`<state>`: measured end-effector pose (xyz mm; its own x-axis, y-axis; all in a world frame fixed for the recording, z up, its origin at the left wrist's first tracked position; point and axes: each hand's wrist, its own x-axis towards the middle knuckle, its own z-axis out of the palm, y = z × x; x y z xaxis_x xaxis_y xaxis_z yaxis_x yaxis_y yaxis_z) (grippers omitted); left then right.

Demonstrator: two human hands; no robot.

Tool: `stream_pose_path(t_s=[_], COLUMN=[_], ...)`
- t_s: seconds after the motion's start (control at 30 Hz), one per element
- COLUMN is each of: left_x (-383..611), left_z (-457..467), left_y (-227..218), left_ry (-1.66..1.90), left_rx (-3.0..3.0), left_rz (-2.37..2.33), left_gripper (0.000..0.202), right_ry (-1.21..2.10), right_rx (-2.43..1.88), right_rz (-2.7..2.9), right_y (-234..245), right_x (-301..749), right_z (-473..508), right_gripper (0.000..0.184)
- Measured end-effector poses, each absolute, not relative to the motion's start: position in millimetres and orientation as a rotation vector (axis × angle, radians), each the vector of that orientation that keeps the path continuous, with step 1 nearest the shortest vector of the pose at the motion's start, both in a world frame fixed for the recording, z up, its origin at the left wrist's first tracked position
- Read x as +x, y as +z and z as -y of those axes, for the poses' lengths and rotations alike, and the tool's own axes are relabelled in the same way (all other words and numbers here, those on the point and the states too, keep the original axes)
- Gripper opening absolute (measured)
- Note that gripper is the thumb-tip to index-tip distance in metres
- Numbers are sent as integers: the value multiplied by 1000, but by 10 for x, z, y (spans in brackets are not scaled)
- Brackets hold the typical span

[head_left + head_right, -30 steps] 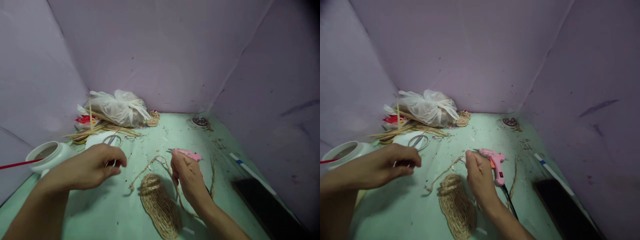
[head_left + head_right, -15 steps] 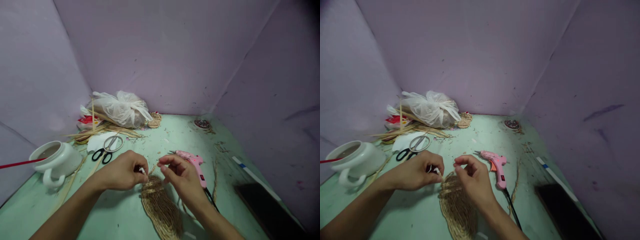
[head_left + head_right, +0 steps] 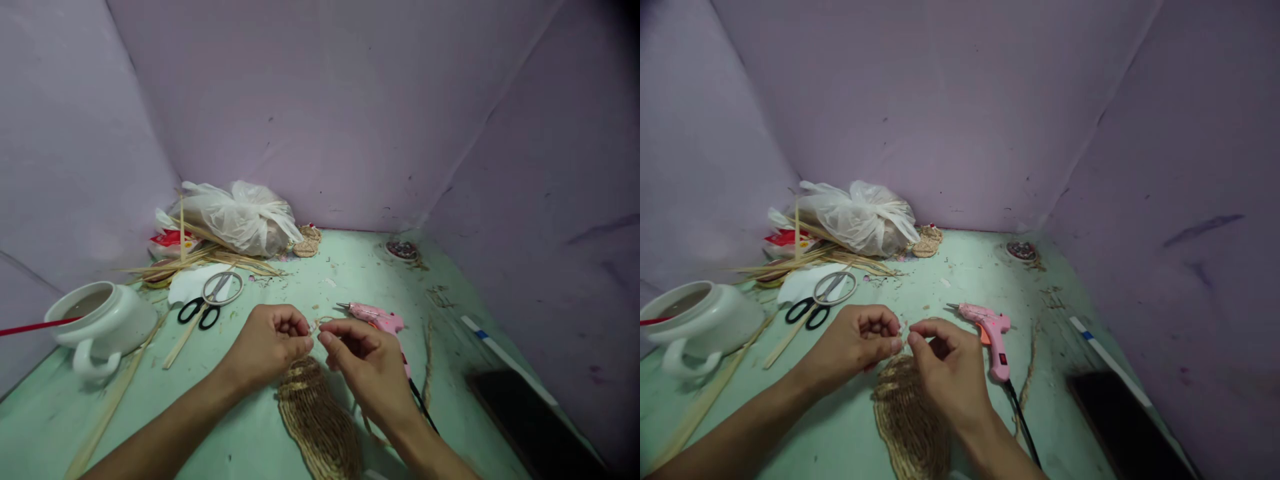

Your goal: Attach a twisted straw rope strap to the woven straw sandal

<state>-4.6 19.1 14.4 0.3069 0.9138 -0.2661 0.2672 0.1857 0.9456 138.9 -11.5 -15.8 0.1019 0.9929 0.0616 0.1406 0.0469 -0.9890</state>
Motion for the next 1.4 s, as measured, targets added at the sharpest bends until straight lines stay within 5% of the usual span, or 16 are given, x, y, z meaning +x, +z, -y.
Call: stream_pose_path(t_s=[0.67, 1.4], left_x=[-4, -13], left_z=[-101, -95], left_y=[157, 168], left_ry=[574, 590], left_rx=[1449, 1520], left_rz=[-1367, -1396], left_gripper=[12, 11], right_ry=[62, 283], right_rx=[-1168, -1118], right_rz=[2080, 1871], right_y=[-150, -195], right_x=[1447, 1433], right_z=[220, 185], right_gripper=[26, 17])
